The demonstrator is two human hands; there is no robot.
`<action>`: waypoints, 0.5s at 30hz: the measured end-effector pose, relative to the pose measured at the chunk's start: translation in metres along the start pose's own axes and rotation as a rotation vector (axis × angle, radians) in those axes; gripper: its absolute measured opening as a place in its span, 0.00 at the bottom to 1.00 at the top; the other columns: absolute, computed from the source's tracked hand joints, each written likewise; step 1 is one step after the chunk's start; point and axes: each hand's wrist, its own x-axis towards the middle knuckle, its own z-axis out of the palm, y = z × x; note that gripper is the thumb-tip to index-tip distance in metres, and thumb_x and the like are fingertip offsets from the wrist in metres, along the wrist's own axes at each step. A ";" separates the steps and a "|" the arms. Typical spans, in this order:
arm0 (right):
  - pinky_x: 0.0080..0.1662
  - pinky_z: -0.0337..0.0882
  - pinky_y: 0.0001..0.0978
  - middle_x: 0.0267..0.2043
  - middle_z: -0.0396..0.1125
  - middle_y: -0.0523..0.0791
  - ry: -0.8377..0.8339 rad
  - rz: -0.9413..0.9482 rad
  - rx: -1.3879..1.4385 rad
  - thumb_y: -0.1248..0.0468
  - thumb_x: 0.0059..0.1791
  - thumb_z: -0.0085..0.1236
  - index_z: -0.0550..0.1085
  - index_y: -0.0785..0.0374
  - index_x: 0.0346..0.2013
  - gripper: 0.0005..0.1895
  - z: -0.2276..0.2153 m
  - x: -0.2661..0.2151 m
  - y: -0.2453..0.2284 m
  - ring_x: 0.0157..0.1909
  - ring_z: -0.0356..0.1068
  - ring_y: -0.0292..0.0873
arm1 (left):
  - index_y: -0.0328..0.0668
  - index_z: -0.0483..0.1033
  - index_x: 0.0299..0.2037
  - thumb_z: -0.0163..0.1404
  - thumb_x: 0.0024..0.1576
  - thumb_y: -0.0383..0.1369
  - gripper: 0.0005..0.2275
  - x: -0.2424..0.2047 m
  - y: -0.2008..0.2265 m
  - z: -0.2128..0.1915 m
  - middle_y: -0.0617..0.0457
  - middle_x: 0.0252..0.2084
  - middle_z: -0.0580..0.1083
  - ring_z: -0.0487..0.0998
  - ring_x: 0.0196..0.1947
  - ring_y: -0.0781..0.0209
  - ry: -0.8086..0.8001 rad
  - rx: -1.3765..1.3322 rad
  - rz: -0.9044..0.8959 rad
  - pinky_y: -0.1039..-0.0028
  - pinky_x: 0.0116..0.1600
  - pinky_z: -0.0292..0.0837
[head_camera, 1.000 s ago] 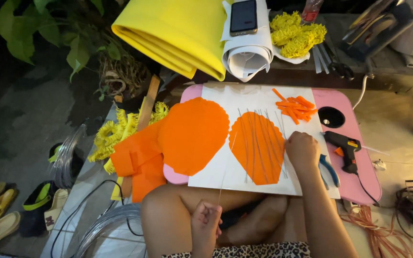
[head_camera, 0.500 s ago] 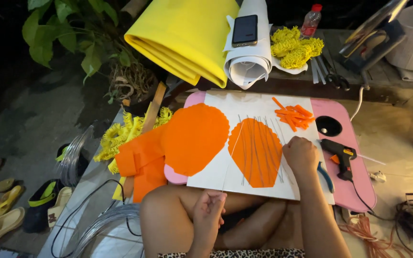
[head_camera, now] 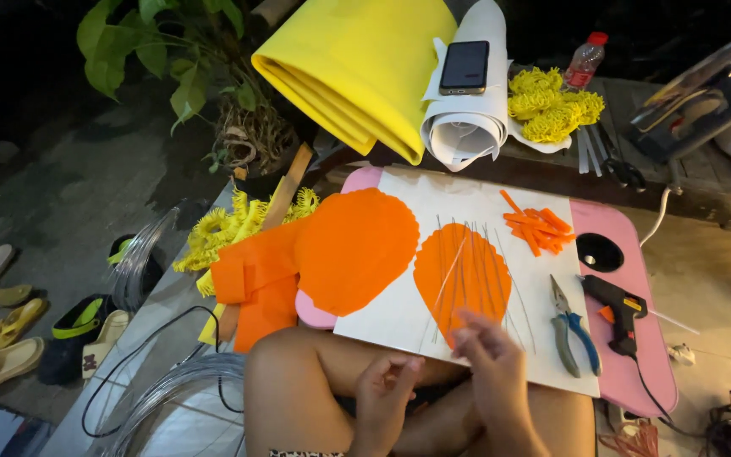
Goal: Attaching thin metal wires to orange fabric cutouts using pliers for a craft project
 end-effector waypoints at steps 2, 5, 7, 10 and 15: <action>0.39 0.66 0.30 0.31 0.69 0.54 -0.046 0.044 0.024 0.74 0.43 0.52 0.73 0.76 0.44 0.15 -0.005 -0.006 0.019 0.31 0.65 0.44 | 0.33 0.78 0.32 0.55 0.50 0.28 0.05 0.002 -0.012 -0.002 0.51 0.26 0.75 0.69 0.24 0.68 -0.015 -0.031 0.045 0.79 0.30 0.69; 0.39 0.67 0.31 0.30 0.70 0.55 -0.088 0.097 0.091 0.76 0.43 0.53 0.73 0.77 0.41 0.13 -0.005 -0.012 0.033 0.31 0.67 0.45 | 0.29 0.77 0.32 0.54 0.50 0.26 0.05 0.001 -0.025 -0.004 0.47 0.28 0.76 0.72 0.26 0.65 -0.069 -0.104 0.053 0.79 0.32 0.71; 0.37 0.67 0.31 0.28 0.69 0.55 -0.082 0.108 0.131 0.76 0.43 0.52 0.73 0.77 0.41 0.12 -0.005 -0.014 0.033 0.30 0.66 0.45 | 0.28 0.77 0.32 0.54 0.51 0.26 0.06 0.000 -0.029 -0.004 0.44 0.27 0.77 0.74 0.27 0.62 -0.108 -0.148 0.012 0.78 0.32 0.70; 0.37 0.66 0.32 0.29 0.68 0.56 -0.059 0.131 0.104 0.77 0.43 0.51 0.73 0.78 0.41 0.12 -0.007 -0.013 0.028 0.29 0.64 0.45 | 0.24 0.78 0.37 0.54 0.50 0.22 0.07 -0.002 -0.030 -0.003 0.42 0.30 0.78 0.77 0.28 0.61 -0.149 -0.201 -0.082 0.79 0.34 0.74; 0.34 0.62 0.28 0.30 0.65 0.51 0.023 0.089 0.087 0.76 0.45 0.48 0.76 0.76 0.42 0.13 -0.010 -0.007 0.011 0.27 0.60 0.42 | 0.30 0.81 0.31 0.57 0.48 0.23 0.04 -0.010 -0.014 0.001 0.52 0.17 0.74 0.67 0.15 0.70 -0.127 0.092 0.051 0.84 0.22 0.62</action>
